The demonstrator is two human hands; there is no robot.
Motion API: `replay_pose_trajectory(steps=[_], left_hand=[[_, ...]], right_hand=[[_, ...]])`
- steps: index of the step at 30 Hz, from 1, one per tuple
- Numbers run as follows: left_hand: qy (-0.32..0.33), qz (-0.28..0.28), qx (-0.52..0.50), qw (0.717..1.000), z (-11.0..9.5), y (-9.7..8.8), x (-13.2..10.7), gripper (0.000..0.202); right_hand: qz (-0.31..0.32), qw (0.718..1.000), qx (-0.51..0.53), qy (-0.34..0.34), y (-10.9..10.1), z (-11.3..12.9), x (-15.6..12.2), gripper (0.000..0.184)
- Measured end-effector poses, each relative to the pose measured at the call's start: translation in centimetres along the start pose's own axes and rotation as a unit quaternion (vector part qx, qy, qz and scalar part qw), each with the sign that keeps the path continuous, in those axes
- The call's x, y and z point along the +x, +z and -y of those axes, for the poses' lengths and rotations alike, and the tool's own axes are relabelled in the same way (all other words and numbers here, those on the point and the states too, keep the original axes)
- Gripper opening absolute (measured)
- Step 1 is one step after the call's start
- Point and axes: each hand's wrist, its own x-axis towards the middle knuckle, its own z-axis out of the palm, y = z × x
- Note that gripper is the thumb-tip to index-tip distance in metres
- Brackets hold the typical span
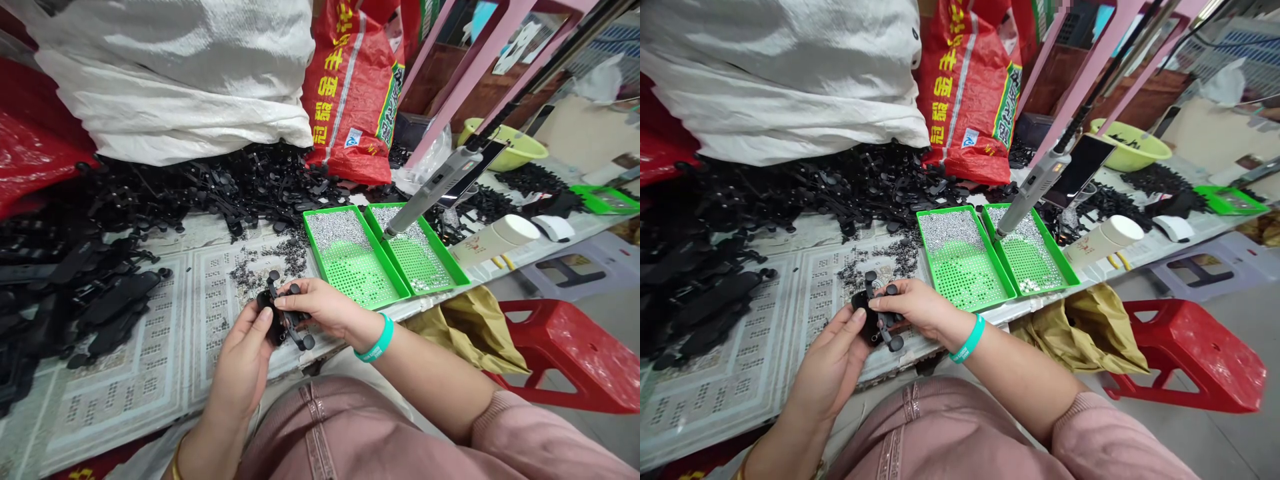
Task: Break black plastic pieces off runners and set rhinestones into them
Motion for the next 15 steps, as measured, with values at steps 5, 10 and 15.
replay_pose_trajectory(steps=[5,10,15], left_hand=[[-0.017,-0.007,0.042,0.999,-0.23,0.11,0.11,0.042],[-0.022,-0.005,0.042,0.999,-0.59,0.33,0.10,0.040],[-0.013,0.002,0.027,1.000,-0.82,0.70,0.00,0.033]], right_hand=[[0.000,0.999,-0.027,-0.019,-0.34,-0.09,0.26,0.009],[-0.026,0.991,-0.129,-0.040,-0.09,0.45,0.18,0.012],[-0.014,0.982,-0.175,-0.065,0.00,0.75,0.30,0.012]])
